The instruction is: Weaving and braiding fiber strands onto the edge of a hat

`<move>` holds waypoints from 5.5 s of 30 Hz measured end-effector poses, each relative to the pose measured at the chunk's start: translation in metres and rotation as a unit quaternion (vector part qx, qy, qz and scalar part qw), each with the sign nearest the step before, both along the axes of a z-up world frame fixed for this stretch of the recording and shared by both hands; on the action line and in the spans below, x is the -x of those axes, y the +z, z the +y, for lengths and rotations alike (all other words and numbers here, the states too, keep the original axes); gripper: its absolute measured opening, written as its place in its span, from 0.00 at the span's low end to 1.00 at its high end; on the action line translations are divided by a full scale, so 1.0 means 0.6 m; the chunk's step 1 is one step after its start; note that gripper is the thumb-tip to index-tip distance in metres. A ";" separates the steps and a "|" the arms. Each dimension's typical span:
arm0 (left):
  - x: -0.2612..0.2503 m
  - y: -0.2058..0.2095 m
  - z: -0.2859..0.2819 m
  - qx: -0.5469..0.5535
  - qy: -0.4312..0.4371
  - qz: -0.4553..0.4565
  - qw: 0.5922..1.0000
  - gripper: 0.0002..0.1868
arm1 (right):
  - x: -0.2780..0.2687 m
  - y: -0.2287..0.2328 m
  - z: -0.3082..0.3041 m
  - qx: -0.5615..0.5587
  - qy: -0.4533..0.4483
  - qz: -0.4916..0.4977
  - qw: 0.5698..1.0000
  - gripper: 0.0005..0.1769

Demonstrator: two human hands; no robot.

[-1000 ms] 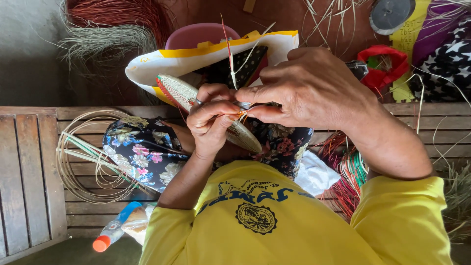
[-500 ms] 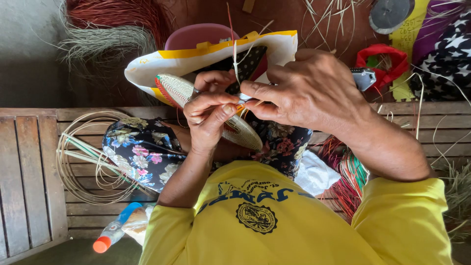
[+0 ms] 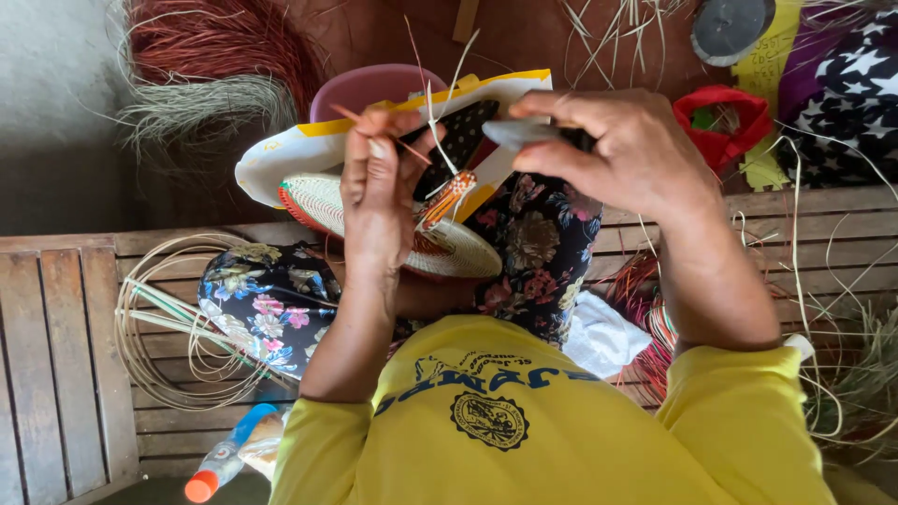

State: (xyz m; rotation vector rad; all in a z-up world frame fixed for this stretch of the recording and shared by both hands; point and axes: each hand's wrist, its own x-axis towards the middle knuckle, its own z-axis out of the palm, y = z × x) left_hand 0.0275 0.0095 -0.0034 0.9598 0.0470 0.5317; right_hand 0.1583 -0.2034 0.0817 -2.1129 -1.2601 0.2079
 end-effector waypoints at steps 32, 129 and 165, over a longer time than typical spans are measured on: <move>0.029 0.019 0.095 -0.420 -0.162 0.059 0.891 0.16 | 0.093 -0.241 -0.040 -0.378 -0.062 0.413 0.827 0.12; -0.024 -0.019 -0.121 -0.108 -0.109 0.047 0.987 0.03 | 0.061 0.024 -0.054 0.057 -0.164 0.529 0.831 0.22; -0.021 0.135 -0.027 -0.295 0.124 -0.045 0.946 0.16 | 0.037 0.048 -0.017 -0.211 0.228 0.407 0.859 0.32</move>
